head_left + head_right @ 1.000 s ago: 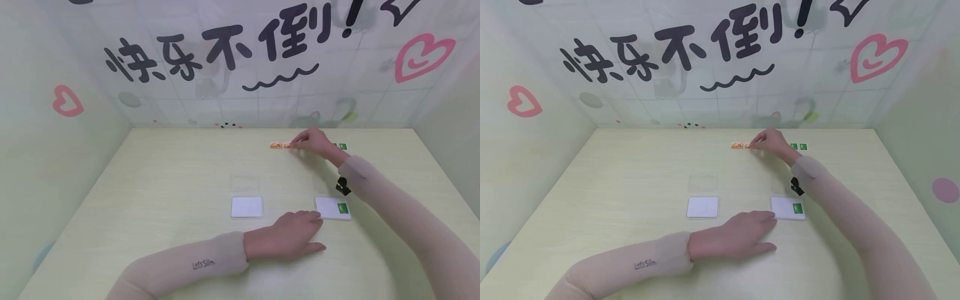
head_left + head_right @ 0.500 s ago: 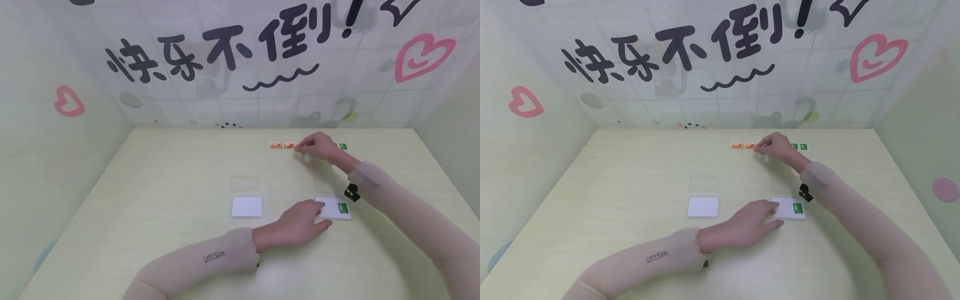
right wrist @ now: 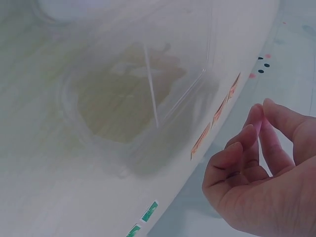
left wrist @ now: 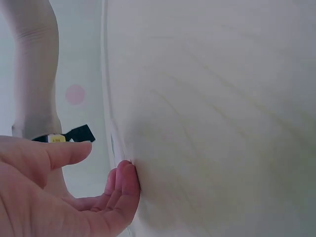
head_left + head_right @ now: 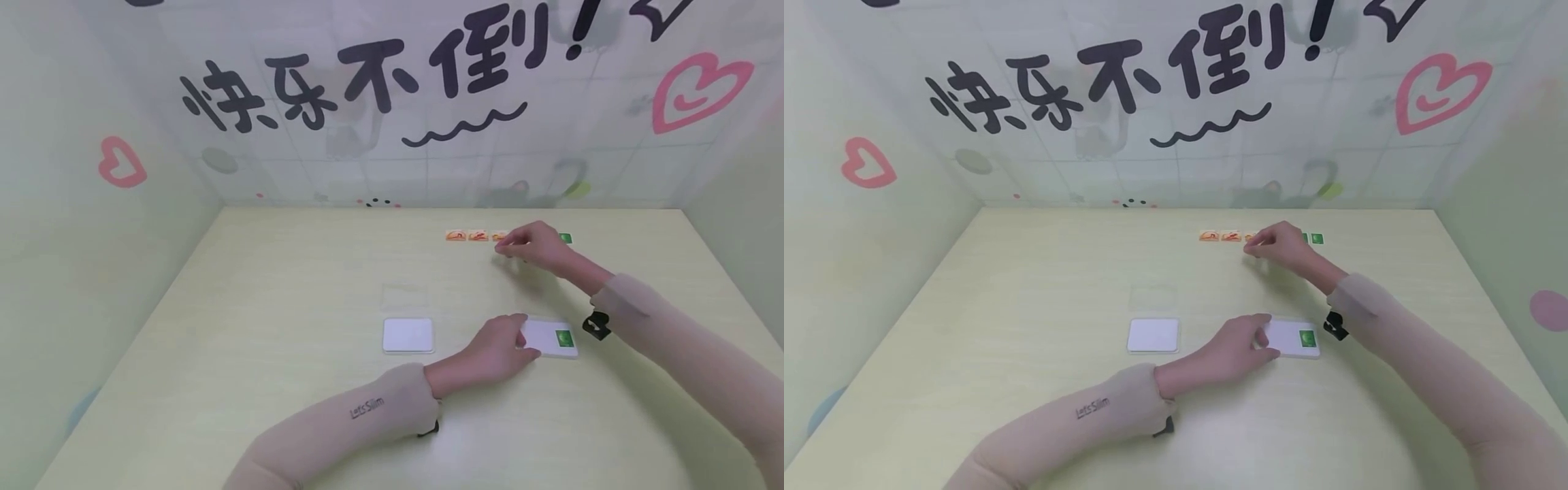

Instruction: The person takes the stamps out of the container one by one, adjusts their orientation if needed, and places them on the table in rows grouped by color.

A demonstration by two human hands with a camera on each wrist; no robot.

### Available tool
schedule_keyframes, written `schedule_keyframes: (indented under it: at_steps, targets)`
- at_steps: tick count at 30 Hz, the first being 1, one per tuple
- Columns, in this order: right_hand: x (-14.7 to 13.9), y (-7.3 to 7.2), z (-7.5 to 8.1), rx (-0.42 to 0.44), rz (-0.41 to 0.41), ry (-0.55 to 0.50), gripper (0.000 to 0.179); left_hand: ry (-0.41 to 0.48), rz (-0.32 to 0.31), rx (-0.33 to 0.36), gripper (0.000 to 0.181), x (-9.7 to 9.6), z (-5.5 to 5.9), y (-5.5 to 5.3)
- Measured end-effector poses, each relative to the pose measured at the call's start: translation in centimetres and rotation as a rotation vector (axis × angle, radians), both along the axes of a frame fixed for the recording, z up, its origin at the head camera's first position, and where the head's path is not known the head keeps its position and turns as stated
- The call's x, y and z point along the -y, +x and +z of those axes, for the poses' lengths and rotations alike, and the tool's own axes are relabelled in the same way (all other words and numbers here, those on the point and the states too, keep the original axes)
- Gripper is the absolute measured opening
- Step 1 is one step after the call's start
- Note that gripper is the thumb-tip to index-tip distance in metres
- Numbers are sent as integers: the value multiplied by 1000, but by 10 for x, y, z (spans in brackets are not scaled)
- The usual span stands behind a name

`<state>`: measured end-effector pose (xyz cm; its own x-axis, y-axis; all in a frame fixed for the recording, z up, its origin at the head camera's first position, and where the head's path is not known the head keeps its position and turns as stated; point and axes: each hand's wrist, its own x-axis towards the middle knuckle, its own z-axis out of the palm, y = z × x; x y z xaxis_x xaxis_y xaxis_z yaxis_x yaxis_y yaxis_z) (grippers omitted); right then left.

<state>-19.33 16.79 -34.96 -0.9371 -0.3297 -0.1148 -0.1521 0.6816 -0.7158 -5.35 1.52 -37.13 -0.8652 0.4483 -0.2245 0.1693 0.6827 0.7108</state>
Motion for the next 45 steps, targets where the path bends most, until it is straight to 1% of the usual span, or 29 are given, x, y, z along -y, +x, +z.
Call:
schedule_keyframes:
  at_steps: [3, 6, 9, 12, 16, 19, 23, 30, 38, 45]
  targets:
    - [-4, 5, 1, -12, 14, -1, 31, 17, -7, -14, 37, 0, -3, -4]
    - [-8, 10, 2, -8, 20, -14, 31, 1, -14, -30, 32, 1, -5, -7]
    - [-10, 15, 2, -2, 21, -33, 31, -10, -8, -22, 46, 2, -6, -8]
    - [-13, 20, 2, 9, 19, -43, 32, 9, 0, -3, 58, 2, -7, -8]
    - [-15, 25, 2, 11, 16, -43, 33, 17, 19, 28, 65, 2, -8, -9]
    - [-17, 28, 1, -3, 20, -34, 33, 2, 31, 38, 68, 2, -7, -10]
    - [-21, 33, -1, -1, 15, -24, 33, -31, 25, 29, 68, 3, -8, -12]
    - [-33, 48, -6, 28, 10, -34, 33, -102, 7, -1, 63, 2, -13, -14]
    - [-46, 61, -12, 53, -20, -30, 33, -122, -15, -9, 58, 0, -12, -14]
    - [-56, 72, -14, 41, -26, -33, 33, -161, -15, -16, 58, -4, -10, -13]
